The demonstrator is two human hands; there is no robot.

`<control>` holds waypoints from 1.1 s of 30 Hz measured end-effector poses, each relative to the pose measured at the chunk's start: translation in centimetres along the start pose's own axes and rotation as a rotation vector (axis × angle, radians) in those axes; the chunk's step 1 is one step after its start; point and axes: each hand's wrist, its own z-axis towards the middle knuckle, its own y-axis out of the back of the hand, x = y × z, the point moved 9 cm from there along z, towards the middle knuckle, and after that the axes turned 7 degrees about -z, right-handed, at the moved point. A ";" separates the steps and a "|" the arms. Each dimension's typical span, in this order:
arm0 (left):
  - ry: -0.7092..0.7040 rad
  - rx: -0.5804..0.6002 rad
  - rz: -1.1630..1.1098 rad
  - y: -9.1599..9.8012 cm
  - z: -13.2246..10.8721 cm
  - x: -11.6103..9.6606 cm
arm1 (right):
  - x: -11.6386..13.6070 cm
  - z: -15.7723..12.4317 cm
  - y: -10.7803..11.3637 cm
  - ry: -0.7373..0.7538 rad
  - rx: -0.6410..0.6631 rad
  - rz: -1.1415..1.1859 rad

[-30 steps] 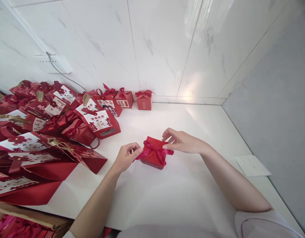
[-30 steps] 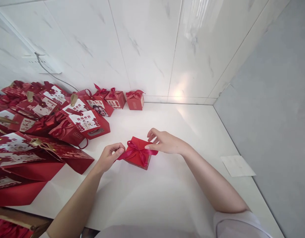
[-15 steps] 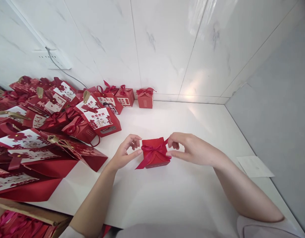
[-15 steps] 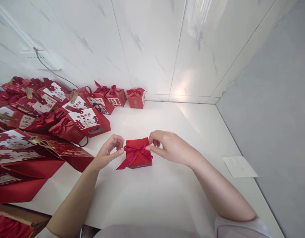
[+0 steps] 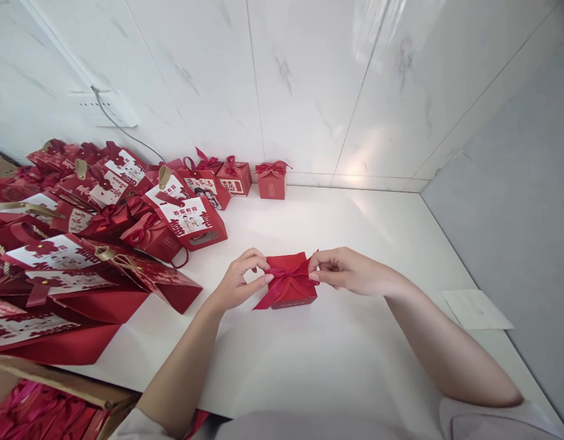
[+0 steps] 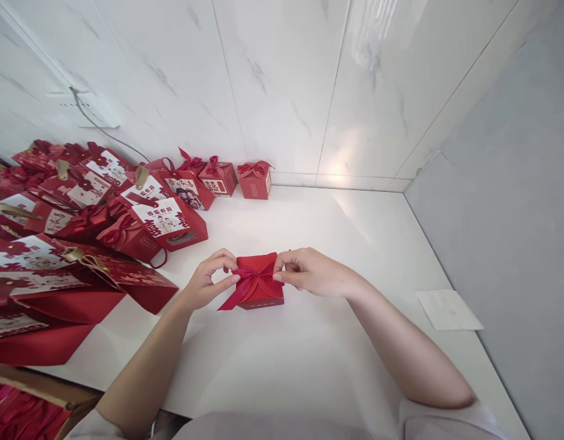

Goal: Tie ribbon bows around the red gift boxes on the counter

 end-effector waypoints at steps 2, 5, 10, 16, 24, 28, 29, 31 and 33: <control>0.045 0.029 -0.068 -0.2 0.1 0.4 | -1.0 0.3 -0.7 -0.074 0.100 0.159; 0.104 0.033 -0.222 -0.2 0.2 1.3 | -2.2 0.9 -1.9 -0.149 0.212 0.346; 0.080 0.081 -0.310 -0.1 0.1 2.1 | -2.9 1.8 -1.9 -0.157 0.175 0.489; 0.037 0.045 -0.139 0.0 -0.2 1.2 | -1.7 0.8 -2.2 -0.162 0.234 0.355; 0.021 -0.044 -0.035 -0.3 -0.2 0.3 | -1.0 -0.3 -2.2 -0.133 0.190 0.076; 0.015 -0.126 -0.087 -0.2 -0.2 0.7 | -1.5 -0.1 -2.2 -0.166 0.201 0.136; 0.024 -0.156 -0.105 -0.1 -0.2 0.9 | -1.7 0.1 -2.2 -0.177 0.210 0.169; 0.056 -0.224 -0.139 0.0 -0.3 1.3 | -1.9 0.3 -2.3 -0.194 0.224 0.244; 0.092 -0.287 -0.168 0.0 -0.4 1.7 | -2.1 0.6 -2.4 -0.198 0.226 0.312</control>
